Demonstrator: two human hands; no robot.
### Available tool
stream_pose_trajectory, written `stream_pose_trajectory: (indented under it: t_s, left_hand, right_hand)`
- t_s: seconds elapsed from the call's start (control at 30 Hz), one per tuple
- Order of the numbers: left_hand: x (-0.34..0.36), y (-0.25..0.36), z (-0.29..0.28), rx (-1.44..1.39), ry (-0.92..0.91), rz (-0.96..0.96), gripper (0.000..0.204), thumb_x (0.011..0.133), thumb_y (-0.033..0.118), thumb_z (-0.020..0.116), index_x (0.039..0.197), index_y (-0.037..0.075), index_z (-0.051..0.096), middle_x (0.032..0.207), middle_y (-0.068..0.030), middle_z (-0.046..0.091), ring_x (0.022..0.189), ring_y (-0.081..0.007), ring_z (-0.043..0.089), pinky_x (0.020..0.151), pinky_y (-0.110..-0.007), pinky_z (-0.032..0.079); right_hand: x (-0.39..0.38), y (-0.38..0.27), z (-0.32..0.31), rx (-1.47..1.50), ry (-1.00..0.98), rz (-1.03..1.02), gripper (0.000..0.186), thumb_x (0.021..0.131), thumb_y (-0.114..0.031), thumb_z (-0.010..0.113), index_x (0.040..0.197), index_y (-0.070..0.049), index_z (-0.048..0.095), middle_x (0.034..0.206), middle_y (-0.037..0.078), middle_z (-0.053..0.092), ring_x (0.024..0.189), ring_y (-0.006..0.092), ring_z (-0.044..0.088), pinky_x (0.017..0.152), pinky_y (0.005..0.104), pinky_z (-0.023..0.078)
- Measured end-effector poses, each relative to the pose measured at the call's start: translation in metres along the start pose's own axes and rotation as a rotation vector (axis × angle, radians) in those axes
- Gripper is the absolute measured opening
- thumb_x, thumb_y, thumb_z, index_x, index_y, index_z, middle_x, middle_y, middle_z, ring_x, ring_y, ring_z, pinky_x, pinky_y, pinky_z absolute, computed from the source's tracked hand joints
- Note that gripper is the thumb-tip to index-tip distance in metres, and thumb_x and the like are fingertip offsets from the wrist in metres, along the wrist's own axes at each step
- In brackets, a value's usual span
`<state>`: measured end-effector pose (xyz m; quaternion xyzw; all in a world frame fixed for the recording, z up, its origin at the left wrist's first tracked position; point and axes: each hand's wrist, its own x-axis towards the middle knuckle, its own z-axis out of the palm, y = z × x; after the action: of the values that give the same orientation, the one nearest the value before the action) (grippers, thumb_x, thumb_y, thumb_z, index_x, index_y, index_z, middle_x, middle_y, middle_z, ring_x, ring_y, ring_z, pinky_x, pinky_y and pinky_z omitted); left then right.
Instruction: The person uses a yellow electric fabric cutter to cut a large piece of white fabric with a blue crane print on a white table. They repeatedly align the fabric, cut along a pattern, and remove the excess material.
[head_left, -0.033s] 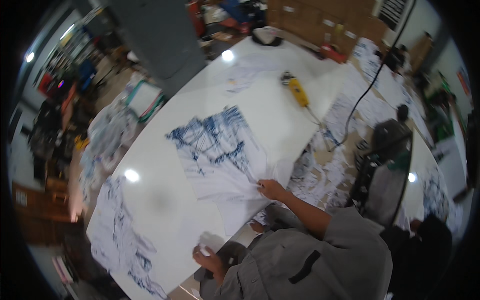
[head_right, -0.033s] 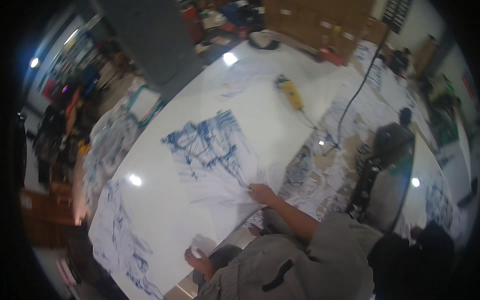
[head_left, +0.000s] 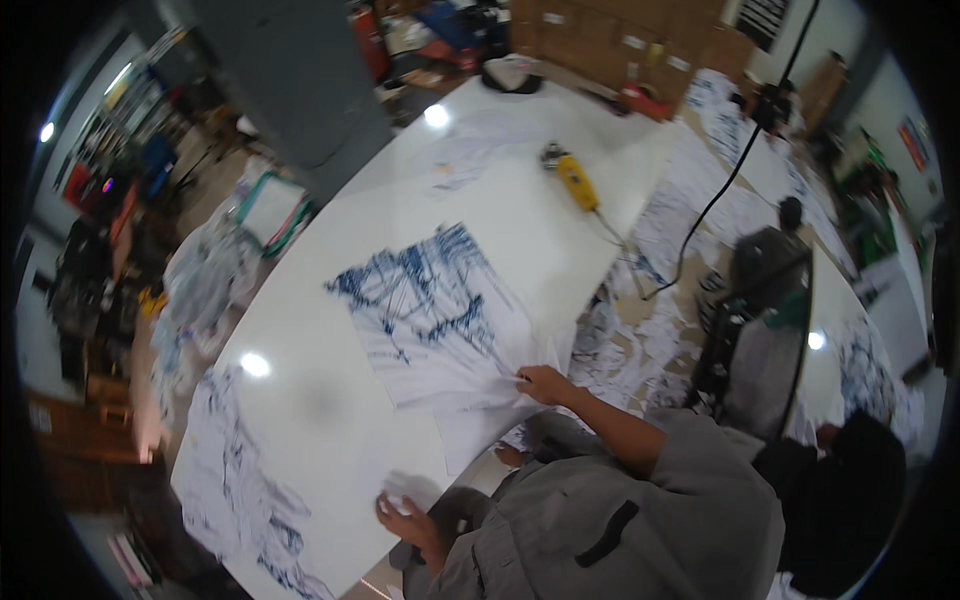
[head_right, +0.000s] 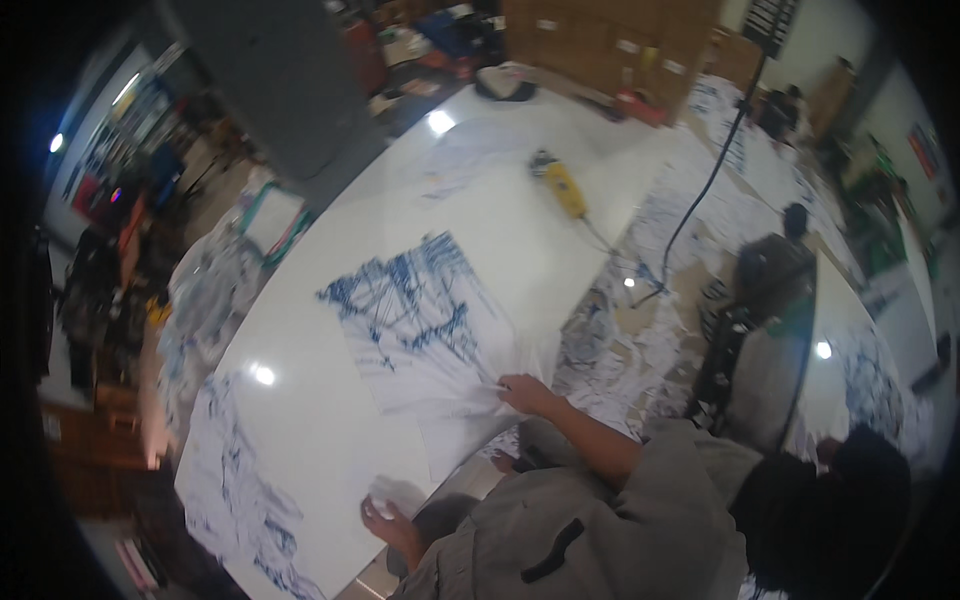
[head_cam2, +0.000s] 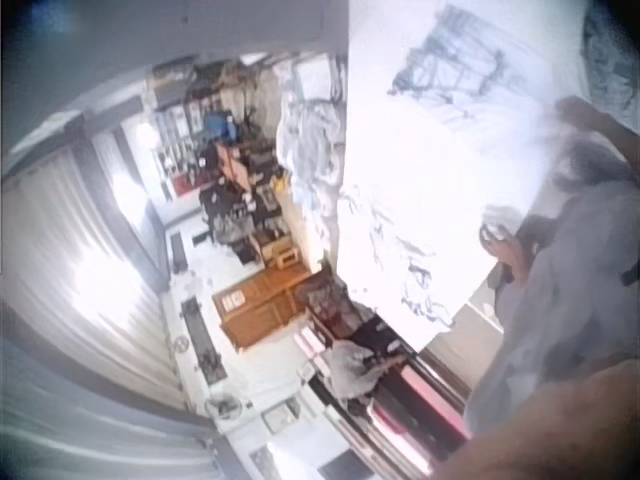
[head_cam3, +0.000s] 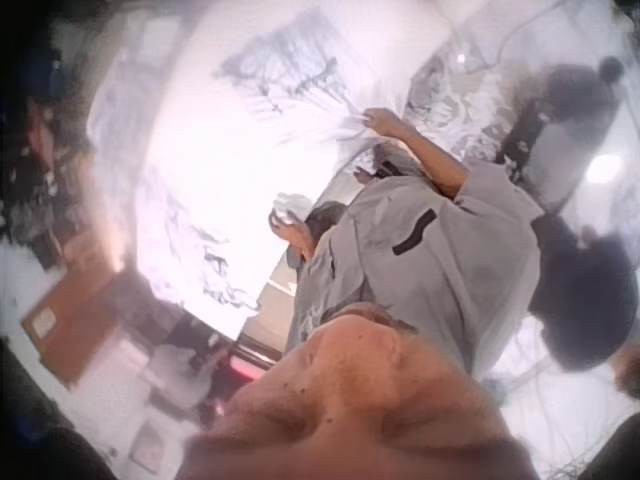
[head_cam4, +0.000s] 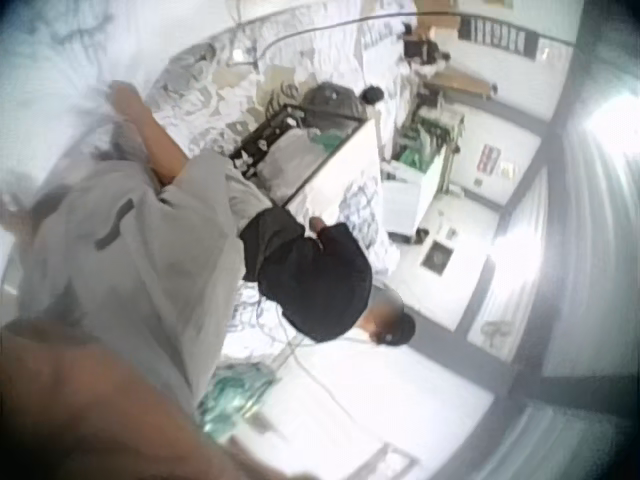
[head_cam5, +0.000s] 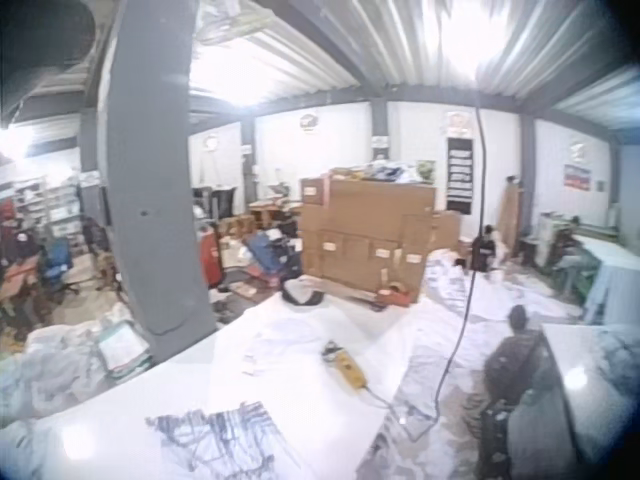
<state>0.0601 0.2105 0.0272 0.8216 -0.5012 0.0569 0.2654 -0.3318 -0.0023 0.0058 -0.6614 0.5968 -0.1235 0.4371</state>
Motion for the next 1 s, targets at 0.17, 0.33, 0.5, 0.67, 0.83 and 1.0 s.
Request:
stream_pose_trajectory:
  t_s: [0.17,0.33,0.5,0.67,0.83,1.0]
  left_hand:
    - [-0.011,-0.028,0.029,0.015,-0.275,-0.031,0.047,0.108,0.038,0.053,0.123,-0.006,0.064,0.131,-0.0279,0.061,0.118,-0.0495,0.058,0.099,-0.058,0.047]
    - [0.007,0.045,-0.009,0.068,-0.763,-0.473,0.040,0.107,0.033,0.055,0.116,-0.003,0.067,0.126,-0.0292,0.061,0.111,-0.0474,0.059,0.096,-0.056,0.048]
    - [0.024,0.067,0.063,0.003,-0.228,-0.014,0.039,0.102,0.031,0.061,0.120,-0.003,0.062,0.132,-0.0276,0.057,0.121,-0.0479,0.055,0.101,-0.057,0.046]
    - [0.053,0.118,0.163,-0.032,-0.251,-0.115,0.049,0.098,0.030,0.068,0.131,-0.005,0.057,0.137,-0.0282,0.057,0.127,-0.0479,0.054,0.108,-0.057,0.044]
    - [0.150,0.193,0.181,-0.185,-0.295,0.110,0.054,0.094,0.021,0.074,0.137,-0.006,0.056,0.138,-0.0288,0.059,0.132,-0.0482,0.052,0.112,-0.056,0.042]
    - [0.292,0.385,0.327,-0.442,-0.368,0.407,0.064,0.092,0.021,0.076,0.145,-0.005,0.050,0.147,-0.0273,0.056,0.138,-0.0453,0.051,0.117,-0.052,0.041]
  right_hand:
    - [-0.106,0.115,-0.033,0.154,-0.126,0.429,0.045,0.086,-0.023,0.072,0.127,-0.002,0.070,0.110,0.022,0.076,0.091,0.0338,0.075,0.082,0.0422,0.061]
    - [-0.134,0.215,-0.043,0.537,0.092,0.665,0.038,0.087,-0.017,0.073,0.120,0.002,0.071,0.112,0.021,0.074,0.097,0.0355,0.075,0.080,0.0490,0.063]
    - [-0.051,0.319,-0.149,1.160,0.423,0.839,0.037,0.086,-0.022,0.078,0.112,0.004,0.071,0.114,0.021,0.073,0.101,0.0381,0.074,0.082,0.0563,0.062]
    - [-0.034,0.478,-0.409,1.148,1.179,0.298,0.035,0.094,-0.022,0.069,0.125,-0.006,0.066,0.102,0.011,0.068,0.097,0.0300,0.068,0.085,0.0443,0.057]
    - [0.057,0.365,-0.483,0.955,1.337,0.107,0.072,0.101,-0.018,0.058,0.168,-0.024,0.029,0.148,0.008,0.054,0.123,0.0261,0.057,0.101,0.0571,0.044]
    - [-0.042,0.515,-0.453,0.167,0.966,0.526,0.061,0.091,-0.020,0.062,0.150,-0.004,0.056,0.109,0.016,0.072,0.097,0.0274,0.067,0.085,0.0402,0.049]
